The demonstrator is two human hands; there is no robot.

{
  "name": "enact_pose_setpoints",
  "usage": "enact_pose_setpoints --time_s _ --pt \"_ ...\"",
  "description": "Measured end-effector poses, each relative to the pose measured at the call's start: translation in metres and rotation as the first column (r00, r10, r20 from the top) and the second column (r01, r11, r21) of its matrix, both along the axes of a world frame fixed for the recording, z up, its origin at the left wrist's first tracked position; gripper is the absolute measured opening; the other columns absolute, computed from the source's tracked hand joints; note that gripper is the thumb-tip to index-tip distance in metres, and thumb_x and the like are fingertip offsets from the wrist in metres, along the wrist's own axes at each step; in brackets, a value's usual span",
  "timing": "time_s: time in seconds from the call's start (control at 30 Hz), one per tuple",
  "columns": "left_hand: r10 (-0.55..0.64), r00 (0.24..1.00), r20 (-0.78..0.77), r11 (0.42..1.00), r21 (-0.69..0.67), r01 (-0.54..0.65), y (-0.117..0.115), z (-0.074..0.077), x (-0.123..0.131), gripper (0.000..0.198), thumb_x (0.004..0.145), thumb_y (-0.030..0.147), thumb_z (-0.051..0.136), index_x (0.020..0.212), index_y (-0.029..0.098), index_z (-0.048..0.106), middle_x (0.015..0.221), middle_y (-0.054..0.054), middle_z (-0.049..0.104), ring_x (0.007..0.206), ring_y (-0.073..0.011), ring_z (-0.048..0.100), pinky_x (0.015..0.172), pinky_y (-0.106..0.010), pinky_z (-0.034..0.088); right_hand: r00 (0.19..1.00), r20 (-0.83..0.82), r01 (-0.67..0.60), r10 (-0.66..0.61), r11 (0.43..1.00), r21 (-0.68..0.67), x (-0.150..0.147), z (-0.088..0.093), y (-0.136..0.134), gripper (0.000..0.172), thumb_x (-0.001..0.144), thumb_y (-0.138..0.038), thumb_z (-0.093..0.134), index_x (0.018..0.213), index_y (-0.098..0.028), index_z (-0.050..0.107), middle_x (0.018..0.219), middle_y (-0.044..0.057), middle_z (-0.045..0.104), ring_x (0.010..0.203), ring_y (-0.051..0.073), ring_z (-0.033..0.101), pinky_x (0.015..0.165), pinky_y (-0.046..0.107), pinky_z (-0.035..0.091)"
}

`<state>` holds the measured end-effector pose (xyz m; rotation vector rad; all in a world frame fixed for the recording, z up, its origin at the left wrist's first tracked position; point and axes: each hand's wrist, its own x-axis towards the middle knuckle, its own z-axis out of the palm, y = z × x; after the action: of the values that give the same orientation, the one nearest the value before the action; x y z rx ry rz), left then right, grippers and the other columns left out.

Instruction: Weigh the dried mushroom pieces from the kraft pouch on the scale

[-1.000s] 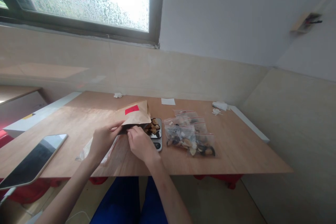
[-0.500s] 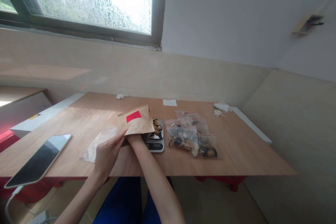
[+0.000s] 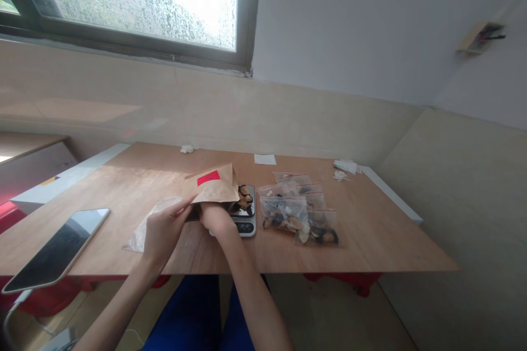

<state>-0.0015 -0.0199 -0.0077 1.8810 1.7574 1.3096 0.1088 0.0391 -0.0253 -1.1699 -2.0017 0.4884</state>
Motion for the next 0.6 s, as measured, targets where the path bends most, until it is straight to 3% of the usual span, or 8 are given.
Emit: enact_pose_setpoints --time_s 0.13,0.23,0.4,0.6 --pt "0.004 1.000 -0.011 1.000 0.000 -0.004 0.003 0.001 -0.003 0.031 0.082 0.028 0.048 0.107 0.021 0.066 0.088 -0.004 0.073 0.067 -0.0167 0.065 0.058 -0.023 0.043 0.995 0.029 -0.091 0.093 0.994 -0.059 0.011 0.013 -0.017 0.043 0.079 -0.001 0.048 0.120 -0.013 0.054 0.122 0.011 0.058 0.114 0.022 0.051 0.099 0.031 0.037" --pt "-0.002 1.000 -0.013 1.000 -0.008 0.002 0.005 0.002 -0.005 0.030 0.082 0.027 0.049 0.106 0.022 0.067 0.089 -0.004 0.072 0.067 -0.0170 0.065 0.059 -0.024 0.043 0.994 0.004 -0.104 0.105 0.993 -0.062 0.014 0.020 -0.026 0.041 0.081 -0.002 0.043 0.115 -0.018 0.058 0.115 0.007 0.063 0.111 0.020 0.054 0.098 0.031 0.038" --pt "-0.026 1.000 -0.004 1.000 -0.016 0.025 0.007 0.006 -0.004 0.030 0.081 0.027 0.049 0.104 0.021 0.067 0.091 -0.004 0.072 0.075 -0.0187 0.066 0.063 -0.025 0.045 0.997 0.069 -0.028 0.033 0.998 -0.064 0.017 0.014 -0.029 0.035 0.083 -0.003 0.042 0.108 -0.017 0.063 0.105 0.010 0.067 0.101 0.020 0.060 0.089 0.029 0.044" --pt "-0.036 0.999 -0.028 0.999 -0.020 0.035 0.005 0.011 0.000 0.029 0.082 0.026 0.048 0.103 0.022 0.068 0.096 -0.004 0.071 0.081 -0.0194 0.067 0.067 -0.025 0.047 0.993 0.119 0.005 -0.013 0.998 0.070 0.021 0.008 -0.031 0.036 0.085 -0.004 0.041 0.113 -0.016 0.060 0.112 0.011 0.064 0.103 0.020 0.059 0.091 0.031 0.044"
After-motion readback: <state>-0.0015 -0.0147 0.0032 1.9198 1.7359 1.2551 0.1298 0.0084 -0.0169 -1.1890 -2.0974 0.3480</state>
